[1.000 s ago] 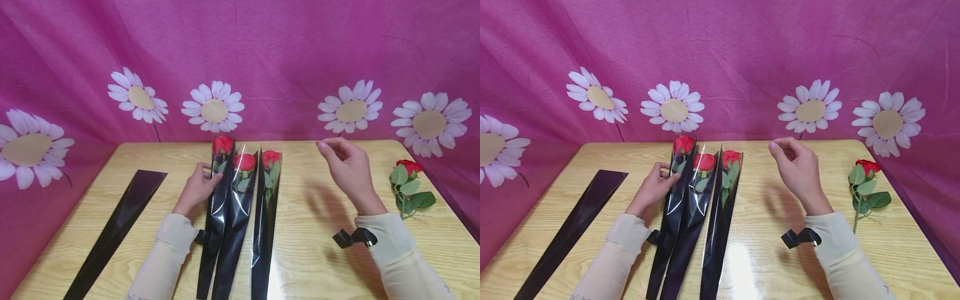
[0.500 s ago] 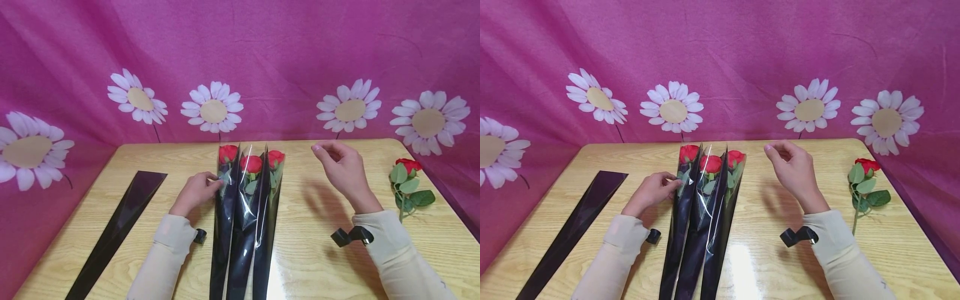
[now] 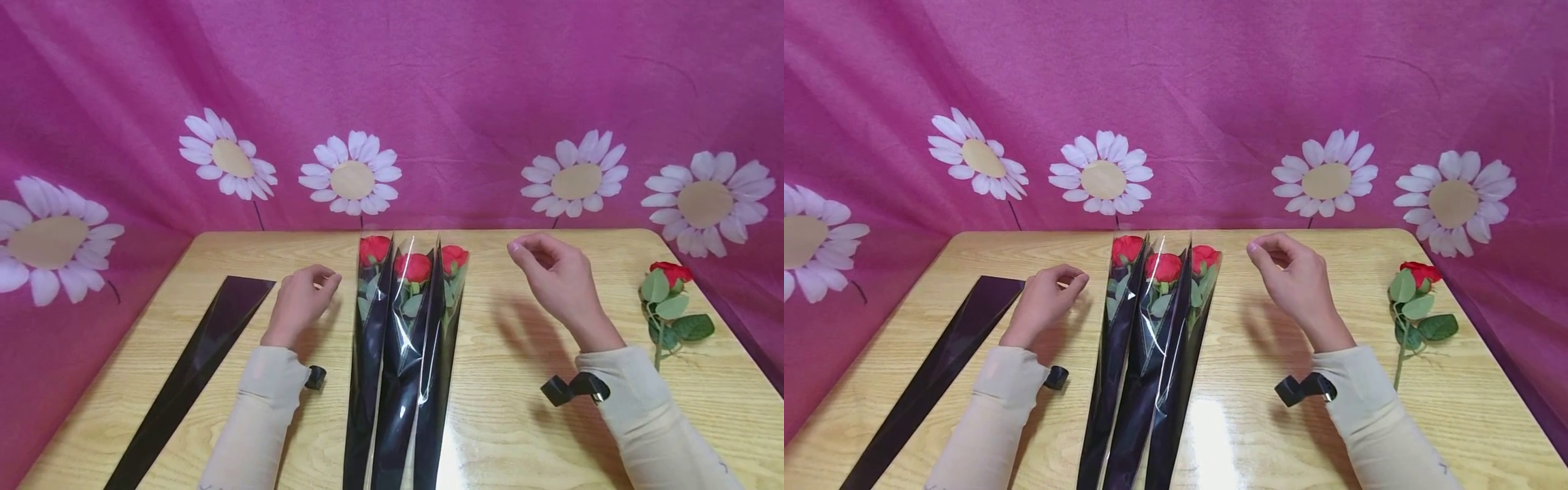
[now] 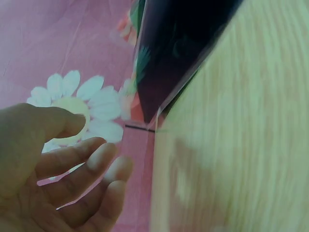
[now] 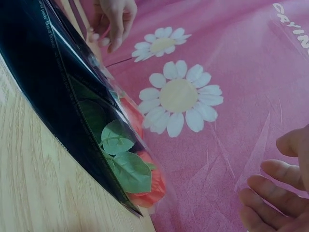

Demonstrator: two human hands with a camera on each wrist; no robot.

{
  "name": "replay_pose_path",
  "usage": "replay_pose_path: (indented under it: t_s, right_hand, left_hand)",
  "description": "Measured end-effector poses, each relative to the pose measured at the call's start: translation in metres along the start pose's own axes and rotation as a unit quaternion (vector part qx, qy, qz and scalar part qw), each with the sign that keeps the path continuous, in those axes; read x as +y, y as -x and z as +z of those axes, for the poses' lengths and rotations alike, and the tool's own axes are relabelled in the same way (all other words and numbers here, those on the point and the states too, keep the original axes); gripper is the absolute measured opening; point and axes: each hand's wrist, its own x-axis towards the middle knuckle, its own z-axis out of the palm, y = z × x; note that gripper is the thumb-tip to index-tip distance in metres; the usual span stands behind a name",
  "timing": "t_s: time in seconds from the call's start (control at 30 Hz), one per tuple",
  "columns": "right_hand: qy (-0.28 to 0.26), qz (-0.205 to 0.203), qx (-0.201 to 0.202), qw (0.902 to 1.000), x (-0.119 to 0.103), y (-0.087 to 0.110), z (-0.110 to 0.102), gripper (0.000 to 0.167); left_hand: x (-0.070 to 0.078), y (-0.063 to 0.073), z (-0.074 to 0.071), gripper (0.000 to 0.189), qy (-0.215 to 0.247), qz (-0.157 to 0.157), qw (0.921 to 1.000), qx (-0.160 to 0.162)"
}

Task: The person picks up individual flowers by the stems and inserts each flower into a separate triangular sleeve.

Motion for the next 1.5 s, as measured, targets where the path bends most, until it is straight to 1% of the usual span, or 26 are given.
replay_pose_path:
  t_s: [0.2, 0.33, 0.43, 0.53, 0.67, 0.87, 1.1, 1.23, 1.37, 1.43, 1.5]
  right_hand:
    - [-0.002, -0.026, -0.007, 0.9996, 0.000, 0.002, 0.007, 0.030]
    - [0.008, -0.032, -0.020, 0.9993, 0.002, 0.003, 0.013, 0.029]
    - [0.012, -0.028, -0.037, 0.9989, 0.005, 0.003, 0.017, 0.030]
    - [0.009, -0.023, -0.052, 0.9983, 0.008, 0.004, 0.020, 0.031]
    - [-0.002, -0.018, -0.059, 0.9981, 0.013, 0.004, 0.025, 0.031]
    - [-0.039, -0.007, -0.070, 0.9967, 0.022, 0.005, 0.034, 0.030]
    - [-0.082, -0.001, -0.112, 0.9903, 0.027, 0.007, 0.041, 0.032]
    - [-0.089, 0.002, -0.129, 0.9877, 0.028, 0.008, 0.043, 0.033]
    - [-0.078, -0.001, -0.144, 0.9865, 0.029, 0.009, 0.045, 0.032]
    - [-0.075, -0.008, -0.153, 0.9853, 0.031, 0.009, 0.047, 0.031]
    - [-0.072, -0.017, -0.160, 0.9843, 0.032, 0.009, 0.047, 0.029]
  left_hand:
    - [-0.010, -0.002, -0.011, 0.035, -0.005, -0.005, 0.9981, 0.061]
    - [-0.016, -0.001, -0.020, 0.036, -0.006, -0.020, 0.9975, 0.067]
    - [-0.019, 0.000, -0.026, 0.037, -0.005, -0.027, 0.9971, 0.070]
    - [-0.023, 0.001, -0.031, 0.037, -0.005, -0.038, 0.9955, 0.087]
    - [-0.032, 0.001, -0.037, 0.037, -0.017, -0.058, 0.9933, 0.099]
    - [-0.043, 0.003, -0.044, 0.038, -0.032, -0.069, 0.9924, 0.097]
    - [-0.056, 0.005, -0.054, 0.040, -0.028, -0.081, 0.9920, 0.093]
    - [-0.065, 0.005, -0.057, 0.043, -0.029, -0.097, 0.9918, 0.078]
    - [-0.074, 0.005, -0.057, 0.048, -0.029, -0.116, 0.9909, 0.062]
    - [-0.078, 0.005, -0.057, 0.049, -0.041, -0.127, 0.9896, 0.053]
    - [-0.082, 0.005, -0.057, 0.050, -0.066, -0.134, 0.9880, 0.038]
